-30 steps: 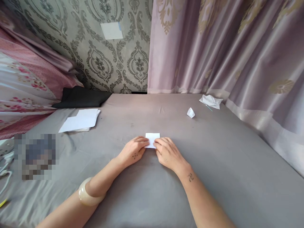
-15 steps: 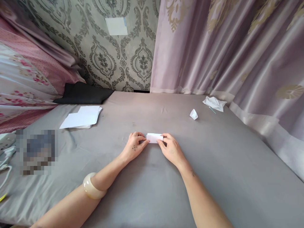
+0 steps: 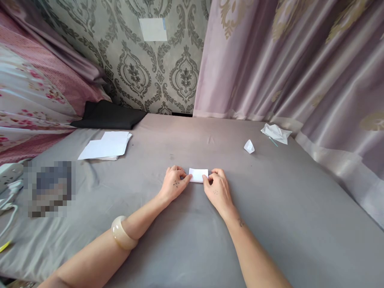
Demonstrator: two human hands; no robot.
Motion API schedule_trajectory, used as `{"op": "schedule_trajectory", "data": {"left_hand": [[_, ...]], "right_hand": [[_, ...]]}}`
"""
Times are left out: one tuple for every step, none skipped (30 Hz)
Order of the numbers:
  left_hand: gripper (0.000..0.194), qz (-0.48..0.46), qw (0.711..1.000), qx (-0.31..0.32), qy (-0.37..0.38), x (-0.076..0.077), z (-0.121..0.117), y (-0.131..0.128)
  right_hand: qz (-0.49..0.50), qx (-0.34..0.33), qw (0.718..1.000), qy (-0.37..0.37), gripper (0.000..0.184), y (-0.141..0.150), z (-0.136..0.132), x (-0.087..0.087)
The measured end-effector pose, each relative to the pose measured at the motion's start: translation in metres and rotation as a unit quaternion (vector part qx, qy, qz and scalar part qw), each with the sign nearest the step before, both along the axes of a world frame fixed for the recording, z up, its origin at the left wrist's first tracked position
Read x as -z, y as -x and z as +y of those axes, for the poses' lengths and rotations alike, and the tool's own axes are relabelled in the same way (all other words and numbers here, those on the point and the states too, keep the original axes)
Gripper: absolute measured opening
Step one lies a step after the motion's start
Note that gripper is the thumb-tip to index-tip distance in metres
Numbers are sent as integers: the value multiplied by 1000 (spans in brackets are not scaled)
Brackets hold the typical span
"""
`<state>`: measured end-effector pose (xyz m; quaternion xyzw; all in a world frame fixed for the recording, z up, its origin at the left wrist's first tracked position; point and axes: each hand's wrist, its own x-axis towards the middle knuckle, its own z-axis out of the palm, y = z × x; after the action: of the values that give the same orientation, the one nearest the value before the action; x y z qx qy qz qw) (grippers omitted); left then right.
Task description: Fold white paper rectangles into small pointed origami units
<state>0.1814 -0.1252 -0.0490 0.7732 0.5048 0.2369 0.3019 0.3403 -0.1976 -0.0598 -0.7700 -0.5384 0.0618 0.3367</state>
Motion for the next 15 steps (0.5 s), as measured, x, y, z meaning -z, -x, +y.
{"op": "schedule_trajectory", "data": {"left_hand": [[24, 3, 1000, -1, -1, 0, 0, 0], [24, 7, 1000, -3, -3, -1, 0, -1], [24, 12, 1000, -4, -4, -1, 0, -1], [24, 17, 1000, -6, -7, -1, -1, -2], [24, 21, 1000, -6, -11, -1, -1, -2], [25, 27, 1000, -5, -15, -1, -1, -2], [25, 31, 999, -3, -21, -2, -1, -3], [26, 34, 999, -2, -26, -2, -1, -3], [26, 36, 999, 0, -30, -2, -1, -4], [27, 38, 999, 1, -33, -2, -2, -4], [27, 39, 999, 2, -33, -2, -2, -4], [27, 39, 999, 1, -32, -2, -1, -4], [26, 39, 999, 1, -31, -2, -1, -5], [26, 38, 999, -1, -30, -2, -1, -5], [25, 37, 999, -2, -30, -2, -1, -5]], "right_hand": [[-3, 4, 1000, -1, 30, 0, 0, 0], [-4, 6, 1000, 0, 30, 0, 1, 0], [-4, 7, 1000, 2, 29, 1, 1, 0], [-3, 7, 1000, 6, 29, 1, 1, 0], [-3, 6, 1000, 9, 29, 1, 1, 0], [-2, 5, 1000, 12, 29, 1, 1, -1], [-2, 4, 1000, 14, 29, 1, 1, -1], [-3, 2, 1000, 15, 29, 2, 1, -2], [-3, 1, 1000, 14, 28, 2, 1, -2], [-4, 0, 1000, 13, 28, 2, 1, -2], [-6, -1, 1000, 11, 28, 2, 1, -1], [-7, -1, 1000, 9, 28, 2, 1, -1], [-8, -1, 1000, 7, 27, 2, 1, -1], [-9, -2, 1000, 6, 27, 2, 2, 0], [-9, -2, 1000, 5, 27, 2, 2, 0]]}}
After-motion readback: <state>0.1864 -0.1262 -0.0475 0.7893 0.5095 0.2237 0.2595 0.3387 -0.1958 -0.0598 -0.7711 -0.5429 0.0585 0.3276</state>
